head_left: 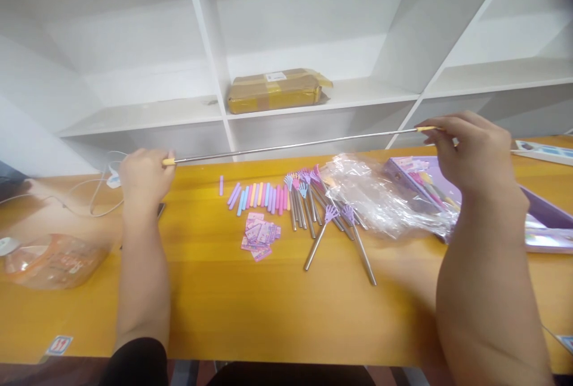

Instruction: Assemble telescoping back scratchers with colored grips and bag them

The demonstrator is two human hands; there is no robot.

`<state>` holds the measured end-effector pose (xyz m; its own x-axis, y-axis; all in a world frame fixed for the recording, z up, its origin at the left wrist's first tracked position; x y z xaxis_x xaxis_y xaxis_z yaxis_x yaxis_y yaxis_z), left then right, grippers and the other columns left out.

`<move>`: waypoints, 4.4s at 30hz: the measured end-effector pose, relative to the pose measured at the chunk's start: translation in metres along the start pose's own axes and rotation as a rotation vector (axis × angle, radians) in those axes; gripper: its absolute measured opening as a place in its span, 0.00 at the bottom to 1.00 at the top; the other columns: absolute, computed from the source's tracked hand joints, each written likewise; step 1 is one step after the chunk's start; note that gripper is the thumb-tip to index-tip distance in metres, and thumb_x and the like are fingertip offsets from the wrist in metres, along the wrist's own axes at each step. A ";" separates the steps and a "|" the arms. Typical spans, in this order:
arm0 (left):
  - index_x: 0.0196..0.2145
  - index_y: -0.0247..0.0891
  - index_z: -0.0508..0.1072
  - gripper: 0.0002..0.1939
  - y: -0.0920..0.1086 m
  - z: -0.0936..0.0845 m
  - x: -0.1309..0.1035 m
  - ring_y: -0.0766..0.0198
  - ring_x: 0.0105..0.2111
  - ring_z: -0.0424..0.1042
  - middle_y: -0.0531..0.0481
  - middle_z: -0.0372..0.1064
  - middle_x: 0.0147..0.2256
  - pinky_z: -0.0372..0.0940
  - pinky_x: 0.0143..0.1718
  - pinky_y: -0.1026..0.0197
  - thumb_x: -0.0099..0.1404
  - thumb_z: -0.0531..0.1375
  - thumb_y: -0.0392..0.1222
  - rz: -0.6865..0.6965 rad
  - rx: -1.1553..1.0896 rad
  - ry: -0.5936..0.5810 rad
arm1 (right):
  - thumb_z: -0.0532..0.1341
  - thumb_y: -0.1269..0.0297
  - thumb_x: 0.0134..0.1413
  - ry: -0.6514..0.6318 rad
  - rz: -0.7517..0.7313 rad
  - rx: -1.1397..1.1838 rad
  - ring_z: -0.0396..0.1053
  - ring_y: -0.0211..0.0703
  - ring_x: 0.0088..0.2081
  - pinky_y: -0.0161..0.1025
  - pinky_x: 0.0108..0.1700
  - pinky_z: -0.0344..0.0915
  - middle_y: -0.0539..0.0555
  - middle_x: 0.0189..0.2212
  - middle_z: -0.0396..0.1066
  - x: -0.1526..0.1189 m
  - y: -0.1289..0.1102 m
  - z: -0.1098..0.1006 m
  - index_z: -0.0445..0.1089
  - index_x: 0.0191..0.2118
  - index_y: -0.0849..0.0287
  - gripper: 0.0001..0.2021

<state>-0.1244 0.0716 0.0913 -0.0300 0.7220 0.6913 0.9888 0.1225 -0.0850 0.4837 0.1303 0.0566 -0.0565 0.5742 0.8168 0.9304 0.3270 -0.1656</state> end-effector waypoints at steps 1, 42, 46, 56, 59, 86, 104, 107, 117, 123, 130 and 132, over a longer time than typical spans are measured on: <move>0.22 0.41 0.57 0.22 0.001 0.000 0.000 0.54 0.31 0.60 0.47 0.59 0.23 0.42 0.33 0.54 0.72 0.55 0.48 0.010 -0.009 -0.004 | 0.59 0.71 0.69 0.002 0.006 0.000 0.78 0.44 0.37 0.40 0.45 0.70 0.59 0.42 0.82 0.000 0.001 0.000 0.81 0.46 0.55 0.12; 0.40 0.41 0.75 0.14 0.198 0.037 -0.076 0.62 0.30 0.69 0.49 0.74 0.30 0.47 0.27 0.56 0.81 0.53 0.44 0.688 -0.270 -0.145 | 0.53 0.72 0.74 -0.359 -0.584 0.128 0.65 0.42 0.30 0.41 0.34 0.48 0.54 0.33 0.77 -0.072 -0.223 0.086 0.75 0.44 0.58 0.13; 0.42 0.41 0.75 0.13 0.201 0.040 -0.078 0.62 0.30 0.69 0.49 0.74 0.30 0.46 0.26 0.56 0.81 0.53 0.44 0.690 -0.268 -0.149 | 0.52 0.68 0.77 -0.366 -0.573 0.128 0.65 0.42 0.31 0.41 0.34 0.48 0.54 0.33 0.76 -0.072 -0.226 0.085 0.75 0.43 0.58 0.13; 0.39 0.41 0.74 0.15 0.199 0.035 -0.076 0.63 0.29 0.68 0.49 0.74 0.30 0.47 0.27 0.57 0.82 0.52 0.46 0.663 -0.308 -0.133 | 0.49 0.60 0.81 -0.338 -0.577 0.144 0.67 0.41 0.32 0.41 0.34 0.49 0.54 0.33 0.77 -0.068 -0.228 0.079 0.75 0.41 0.59 0.20; 0.38 0.41 0.74 0.17 0.199 0.033 -0.075 0.63 0.29 0.68 0.49 0.73 0.29 0.46 0.26 0.57 0.82 0.51 0.47 0.669 -0.308 -0.120 | 0.49 0.59 0.81 -0.356 -0.572 0.150 0.67 0.42 0.31 0.41 0.35 0.50 0.54 0.33 0.77 -0.068 -0.227 0.082 0.75 0.41 0.59 0.20; 0.39 0.41 0.75 0.16 0.198 0.042 -0.076 0.61 0.30 0.72 0.49 0.75 0.31 0.50 0.28 0.57 0.81 0.52 0.47 0.708 -0.278 -0.206 | 0.54 0.64 0.78 -0.533 -0.557 0.121 0.67 0.41 0.31 0.40 0.35 0.47 0.54 0.35 0.77 -0.073 -0.226 0.103 0.75 0.44 0.60 0.13; 0.38 0.45 0.83 0.14 -0.051 -0.047 -0.012 0.60 0.38 0.76 0.53 0.83 0.36 0.68 0.49 0.56 0.75 0.61 0.53 0.307 -0.190 0.285 | 0.55 0.49 0.76 0.165 -0.188 -0.106 0.70 0.46 0.34 0.45 0.44 0.66 0.57 0.32 0.80 0.009 -0.007 -0.011 0.81 0.39 0.54 0.21; 0.38 0.44 0.83 0.17 -0.034 -0.048 -0.016 0.59 0.38 0.75 0.50 0.83 0.36 0.68 0.46 0.57 0.76 0.60 0.55 0.307 -0.175 0.325 | 0.55 0.50 0.76 0.161 -0.181 -0.126 0.69 0.47 0.36 0.45 0.45 0.66 0.58 0.35 0.81 0.006 -0.007 -0.013 0.80 0.41 0.55 0.20; 0.42 0.41 0.84 0.12 -0.011 -0.046 -0.015 0.58 0.36 0.72 0.45 0.82 0.37 0.67 0.41 0.57 0.75 0.62 0.48 0.445 -0.195 0.405 | 0.58 0.55 0.73 0.090 -0.107 -0.094 0.69 0.48 0.38 0.44 0.47 0.66 0.58 0.36 0.80 0.004 -0.004 -0.003 0.81 0.45 0.54 0.15; 0.42 0.41 0.83 0.12 -0.007 -0.039 -0.012 0.59 0.36 0.72 0.46 0.82 0.37 0.67 0.42 0.57 0.75 0.62 0.48 0.448 -0.219 0.384 | 0.60 0.57 0.72 0.079 -0.077 -0.105 0.69 0.47 0.37 0.44 0.47 0.67 0.57 0.37 0.79 0.003 -0.001 -0.004 0.81 0.47 0.53 0.12; 0.41 0.43 0.84 0.13 -0.006 -0.035 -0.011 0.59 0.35 0.71 0.47 0.81 0.36 0.67 0.40 0.57 0.76 0.62 0.51 0.414 -0.270 0.364 | 0.58 0.61 0.73 0.099 -0.086 -0.115 0.74 0.48 0.42 0.44 0.49 0.69 0.57 0.40 0.80 0.003 -0.006 -0.009 0.80 0.47 0.53 0.12; 0.41 0.44 0.84 0.14 -0.006 -0.034 -0.011 0.59 0.35 0.71 0.47 0.81 0.36 0.67 0.41 0.57 0.76 0.61 0.52 0.404 -0.297 0.343 | 0.58 0.61 0.73 0.109 -0.096 -0.103 0.74 0.49 0.42 0.44 0.49 0.70 0.57 0.40 0.81 0.003 -0.009 -0.010 0.80 0.46 0.53 0.12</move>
<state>-0.1247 0.0400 0.1091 0.3564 0.4050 0.8420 0.9121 -0.3464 -0.2195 0.4791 0.1219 0.0664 -0.1130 0.4575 0.8820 0.9549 0.2952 -0.0308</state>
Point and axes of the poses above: each hand's wrist, its own x-axis towards the middle knuckle, its own z-axis out of the palm, y = z × x, the point moved 7 cm from there along x, towards the middle knuckle
